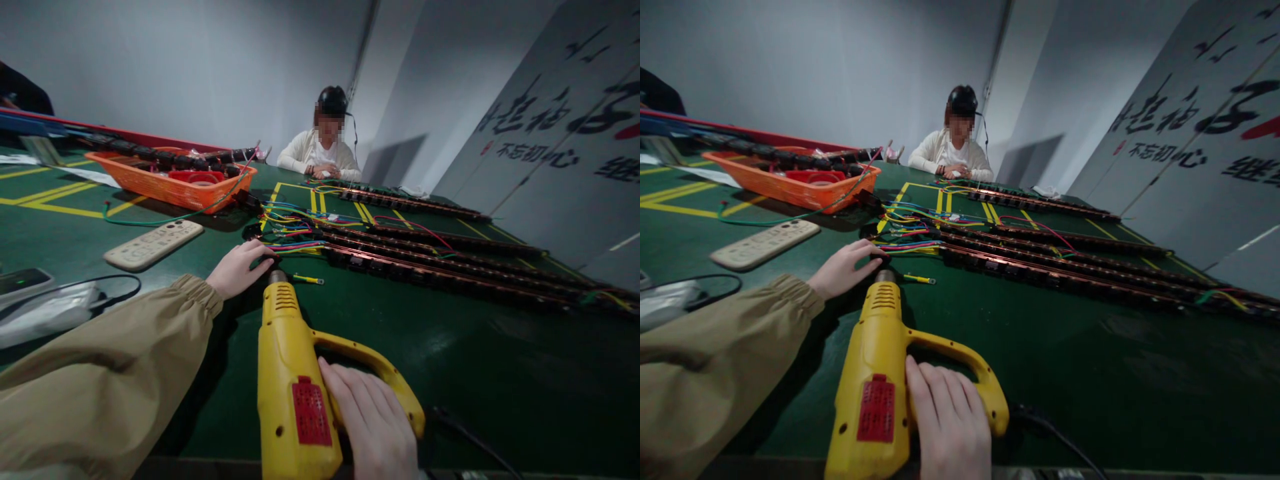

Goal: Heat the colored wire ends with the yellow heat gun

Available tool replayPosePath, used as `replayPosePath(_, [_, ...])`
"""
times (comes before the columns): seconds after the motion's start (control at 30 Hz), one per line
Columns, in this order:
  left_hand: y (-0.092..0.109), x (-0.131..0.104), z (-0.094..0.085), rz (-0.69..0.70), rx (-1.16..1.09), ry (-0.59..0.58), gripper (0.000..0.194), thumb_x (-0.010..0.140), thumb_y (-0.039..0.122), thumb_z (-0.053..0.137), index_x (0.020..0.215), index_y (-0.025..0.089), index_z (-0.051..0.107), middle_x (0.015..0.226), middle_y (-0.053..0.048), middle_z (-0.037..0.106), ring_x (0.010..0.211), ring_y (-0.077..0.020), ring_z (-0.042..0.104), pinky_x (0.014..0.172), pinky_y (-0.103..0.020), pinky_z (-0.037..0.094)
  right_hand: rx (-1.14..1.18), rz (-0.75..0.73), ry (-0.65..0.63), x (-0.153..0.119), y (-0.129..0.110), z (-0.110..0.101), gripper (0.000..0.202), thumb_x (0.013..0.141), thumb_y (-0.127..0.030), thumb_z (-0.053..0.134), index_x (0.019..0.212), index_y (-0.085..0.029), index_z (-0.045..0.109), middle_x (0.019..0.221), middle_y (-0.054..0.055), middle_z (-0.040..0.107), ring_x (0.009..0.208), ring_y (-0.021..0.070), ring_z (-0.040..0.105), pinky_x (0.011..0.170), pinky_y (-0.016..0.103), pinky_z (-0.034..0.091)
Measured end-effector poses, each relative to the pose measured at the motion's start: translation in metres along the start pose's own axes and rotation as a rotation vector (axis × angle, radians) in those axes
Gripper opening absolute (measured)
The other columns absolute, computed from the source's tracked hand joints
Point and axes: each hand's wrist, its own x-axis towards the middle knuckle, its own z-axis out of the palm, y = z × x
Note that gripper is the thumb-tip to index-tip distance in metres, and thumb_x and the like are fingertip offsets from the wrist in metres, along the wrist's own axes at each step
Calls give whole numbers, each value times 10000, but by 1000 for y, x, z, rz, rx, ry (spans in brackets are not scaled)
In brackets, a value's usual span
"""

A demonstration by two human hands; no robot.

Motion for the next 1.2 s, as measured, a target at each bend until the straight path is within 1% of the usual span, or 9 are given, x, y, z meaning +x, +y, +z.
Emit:
replayPosePath(0.07, [0,-1,0,-7,2,-2,330,909,400,384,991,184,621,983,-63,586,936,-198,566,839,-325,454,-7,-37,-35,5,4,-6,457,959,-397,223,1218,-181,532,1026,32,656,946,174,590,878,309,365])
replayPosePath(0.1, [-1,-1,0,-16,3,-10,334,910,402,381,990,183,620,988,-62,588,933,-197,570,833,-321,456,-19,-69,-84,7,7,-10,514,924,-502,284,1222,-158,521,1042,46,652,952,186,593,872,309,375])
replayPosePath(0.17, [-2,-2,0,-34,2,-38,342,913,409,373,1002,186,616,1013,-62,593,945,-197,574,832,-316,458,-48,-98,-153,10,14,-19,758,775,-721,400,1230,-122,497,1087,75,637,974,218,594,871,323,393])
replayPosePath(0.23, [-3,-3,0,-35,1,-71,351,915,414,362,1029,191,608,1050,-64,594,975,-201,570,850,-321,457,-77,-78,-172,11,21,-25,902,656,-807,468,1236,-117,479,1128,91,620,995,240,590,876,339,402])
replayPosePath(0.47, [-6,-2,3,-24,-17,-112,381,926,427,322,1071,187,580,1093,-74,579,1032,-207,547,898,-336,444,-177,-19,-156,5,38,-24,922,613,-799,541,1246,-132,471,1129,102,610,980,258,584,835,365,418])
replayPosePath(0.67, [-5,-2,2,-8,-30,-120,383,928,410,314,1079,172,573,1083,-85,570,1018,-208,553,905,-340,442,-207,3,-148,5,36,-23,905,612,-781,558,1243,-138,471,1134,100,605,988,262,572,836,367,416])
replayPosePath(0.83, [-2,-2,-1,-26,-21,-158,392,925,366,306,1205,192,520,1130,-82,542,1030,-210,549,912,-350,438,-305,21,-132,9,34,-21,863,631,-751,574,1222,-129,483,1110,102,613,960,258,573,799,363,423])
replayPosePath(0.97, [0,-2,-2,-14,-29,-154,424,922,339,305,1298,217,459,1161,-75,530,1047,-209,540,913,-342,434,-337,-3,-129,9,34,-21,867,654,-757,544,1222,-105,481,1090,116,615,941,263,568,787,373,417])
replayPosePath(1.2, [-1,0,-1,-3,-55,-133,386,906,298,332,1222,203,533,1118,-73,550,1024,-196,545,913,-323,437,-316,-123,-126,6,22,-19,926,631,-779,527,1204,-53,485,1099,157,605,949,285,562,825,392,395])
